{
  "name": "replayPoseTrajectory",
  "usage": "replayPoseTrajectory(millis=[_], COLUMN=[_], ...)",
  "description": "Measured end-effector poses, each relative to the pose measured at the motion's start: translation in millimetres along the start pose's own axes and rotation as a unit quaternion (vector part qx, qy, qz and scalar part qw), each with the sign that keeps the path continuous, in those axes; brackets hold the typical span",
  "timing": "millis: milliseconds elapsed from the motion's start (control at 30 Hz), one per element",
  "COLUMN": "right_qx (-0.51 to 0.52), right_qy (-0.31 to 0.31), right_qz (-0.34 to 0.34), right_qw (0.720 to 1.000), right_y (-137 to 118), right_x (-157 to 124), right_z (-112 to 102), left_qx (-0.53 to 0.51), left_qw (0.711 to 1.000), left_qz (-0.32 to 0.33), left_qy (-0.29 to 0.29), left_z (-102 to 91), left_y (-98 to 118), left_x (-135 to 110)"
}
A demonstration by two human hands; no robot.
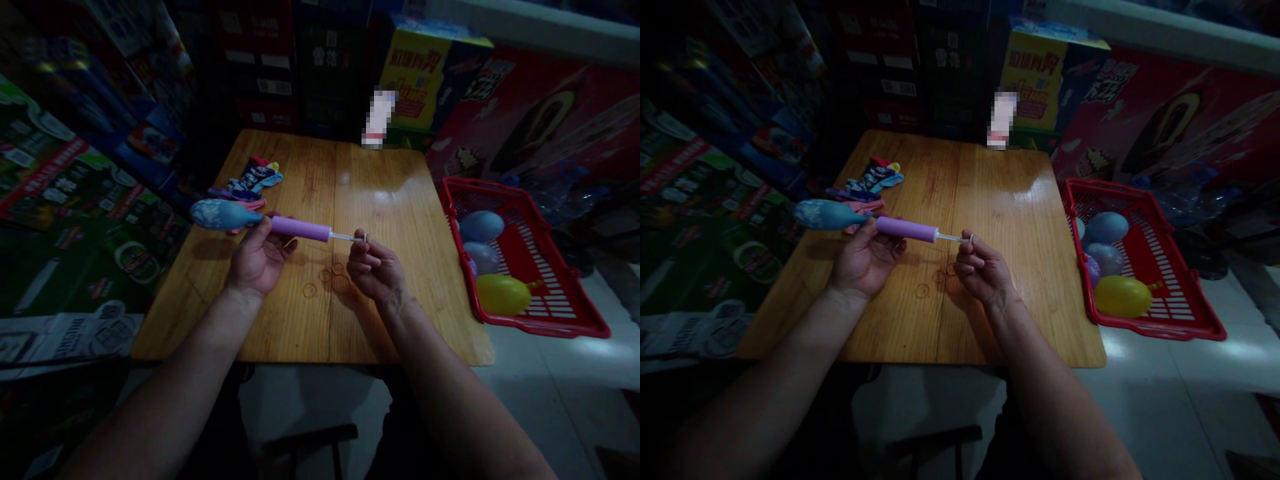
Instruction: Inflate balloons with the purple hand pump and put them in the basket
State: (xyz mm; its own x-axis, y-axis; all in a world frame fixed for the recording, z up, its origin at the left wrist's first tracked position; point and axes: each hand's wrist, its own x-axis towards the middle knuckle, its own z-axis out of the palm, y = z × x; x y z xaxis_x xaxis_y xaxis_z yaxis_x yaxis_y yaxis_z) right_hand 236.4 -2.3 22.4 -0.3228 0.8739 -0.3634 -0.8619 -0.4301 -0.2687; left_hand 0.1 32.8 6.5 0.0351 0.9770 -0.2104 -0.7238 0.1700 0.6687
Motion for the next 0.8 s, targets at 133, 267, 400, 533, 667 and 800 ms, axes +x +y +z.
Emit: replayPoseTrajectory(millis=[133,267,400,533,667,800], right_qx=[-0.005,-0.007,-0.006,-0.037,-0.059,-0.036], right_qy=[0.000,-0.010,-0.009,-0.014,-0.034,-0.030], right_qz=[-0.022,0.031,0.027,0.022,-0.006,-0.011], right_qw=[1.000,0.999,1.000,0.999,0.998,0.999], right_y=[0.4,22.7,31.3,18.0,1.2,9.8], right_x=[-1.3,4.2,7.6,5.9,2.2,3.8], right_z=[-0.1,-5.6,-7.0,-4.9,-4.4,-5.8], left_qx=[0.013,0.013,0.022,0.012,0.010,0.010], left_qw=[1.000,0.999,0.999,0.999,1.000,1.000], left_qz=[0.026,-0.034,-0.031,-0.041,-0.006,0.007], left_qy=[-0.005,-0.037,-0.034,-0.026,-0.023,-0.026], left_z=[-1.7,-1.2,0.4,0.7,-5.0,-7.7], left_y=[4.0,-11.3,-16.2,-7.1,4.7,-0.4], left_x=[-2.7,-12.3,-14.9,-11.0,-3.6,-6.0])
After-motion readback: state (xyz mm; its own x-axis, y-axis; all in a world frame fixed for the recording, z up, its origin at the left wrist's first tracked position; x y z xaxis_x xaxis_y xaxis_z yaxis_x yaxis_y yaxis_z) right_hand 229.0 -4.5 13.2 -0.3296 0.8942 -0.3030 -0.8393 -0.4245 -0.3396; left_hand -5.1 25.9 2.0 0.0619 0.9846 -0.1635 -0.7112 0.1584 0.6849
